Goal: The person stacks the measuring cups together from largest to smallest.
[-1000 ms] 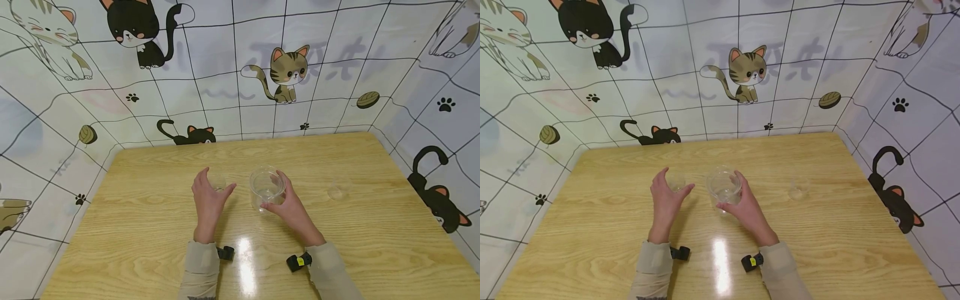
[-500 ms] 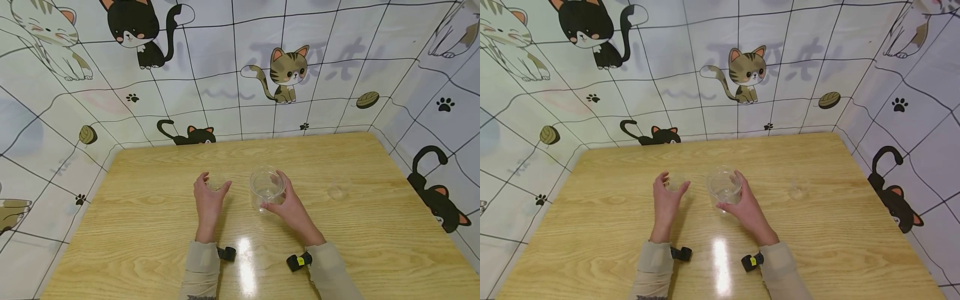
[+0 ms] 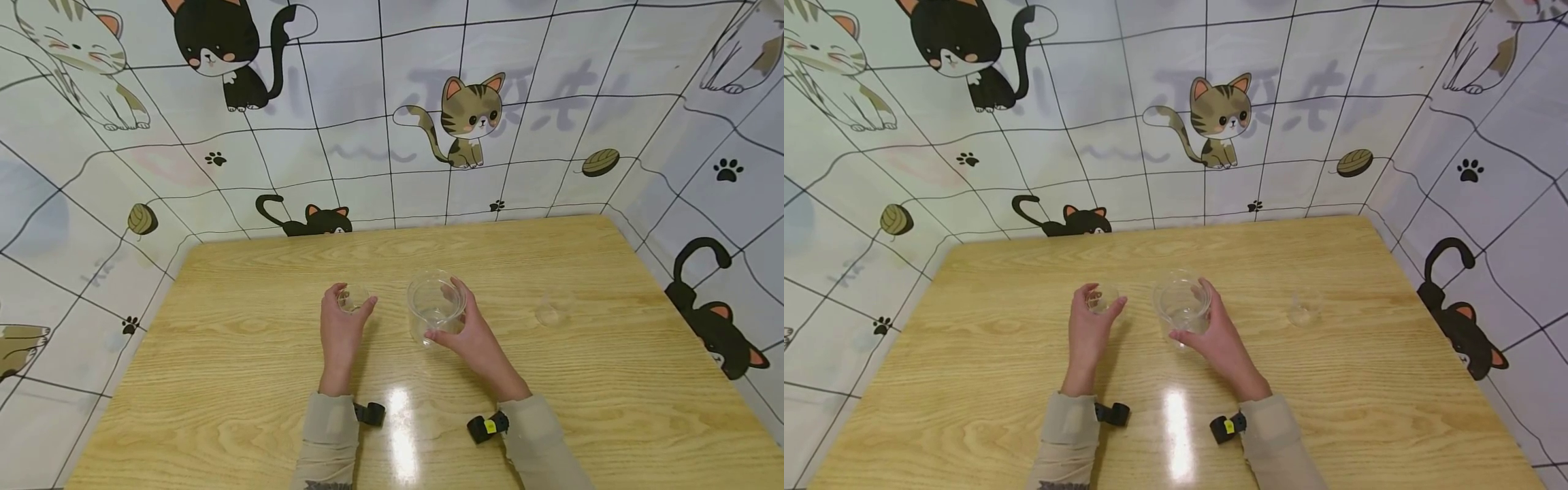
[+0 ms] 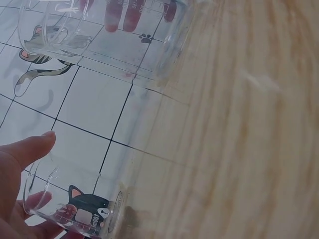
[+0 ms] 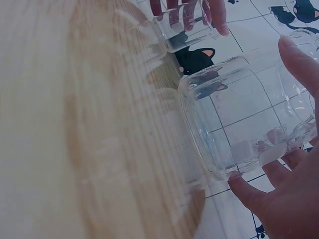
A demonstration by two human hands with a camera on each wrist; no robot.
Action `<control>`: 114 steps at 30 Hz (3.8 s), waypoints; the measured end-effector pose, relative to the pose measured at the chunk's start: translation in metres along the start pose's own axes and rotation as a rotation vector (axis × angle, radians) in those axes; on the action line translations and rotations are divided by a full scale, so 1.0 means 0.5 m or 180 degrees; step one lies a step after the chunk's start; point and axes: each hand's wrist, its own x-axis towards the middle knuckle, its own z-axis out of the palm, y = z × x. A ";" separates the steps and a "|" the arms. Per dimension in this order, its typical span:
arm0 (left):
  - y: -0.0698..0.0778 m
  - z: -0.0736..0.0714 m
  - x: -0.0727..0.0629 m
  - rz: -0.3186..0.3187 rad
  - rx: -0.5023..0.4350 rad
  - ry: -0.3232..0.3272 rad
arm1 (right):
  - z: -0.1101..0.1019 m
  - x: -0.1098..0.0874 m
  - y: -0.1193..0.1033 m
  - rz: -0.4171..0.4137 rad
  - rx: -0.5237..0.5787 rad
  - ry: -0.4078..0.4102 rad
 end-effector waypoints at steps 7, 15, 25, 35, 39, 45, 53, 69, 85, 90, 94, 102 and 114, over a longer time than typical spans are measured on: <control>-0.005 -0.001 -0.001 0.0064 0.0021 -0.0064 | 0.000 0.003 0.006 0.0014 -0.0009 0.0010; -0.005 -0.003 -0.001 0.0029 0.0042 -0.0094 | 0.007 0.026 0.061 -0.0078 0.0005 0.0038; -0.007 -0.006 0.001 0.0057 -0.0075 -0.0166 | 0.006 0.020 0.046 -0.0095 0.0023 0.0077; -0.010 -0.012 0.001 0.0003 -0.0378 -0.0288 | 0.006 0.025 0.067 -0.0009 -0.0088 0.0045; -0.014 -0.014 0.000 -0.0020 -0.0415 -0.0340 | 0.003 0.018 0.047 0.0020 -0.0052 0.0007; -0.020 -0.014 0.003 0.0081 -0.0449 -0.0357 | 0.000 0.002 0.005 0.0023 -0.0052 0.0000; -0.019 -0.013 0.006 0.0148 -0.0400 -0.0304 | 0.000 0.000 -0.003 0.0001 -0.0033 0.0006; 0.026 -0.052 -0.017 -0.0088 -0.0664 -0.0561 | 0.011 0.022 0.074 -0.0024 -0.0034 0.0075; -0.034 -0.040 0.016 0.0097 -0.0616 -0.0709 | 0.009 0.032 0.072 -0.0051 -0.0057 0.0079; -0.022 -0.052 0.011 0.0175 -0.0687 -0.0940 | 0.008 0.027 0.062 -0.0006 -0.0033 0.0081; -0.053 -0.048 0.023 0.0289 -0.0632 -0.1056 | 0.007 0.027 0.063 0.0023 -0.0018 0.0089; -0.051 -0.063 0.023 0.0334 -0.0511 -0.1316 | 0.010 0.032 0.075 -0.0077 0.0032 0.0099; -0.013 -0.097 0.008 0.0396 -0.0757 -0.1792 | 0.009 0.030 0.070 -0.0022 0.0011 0.0042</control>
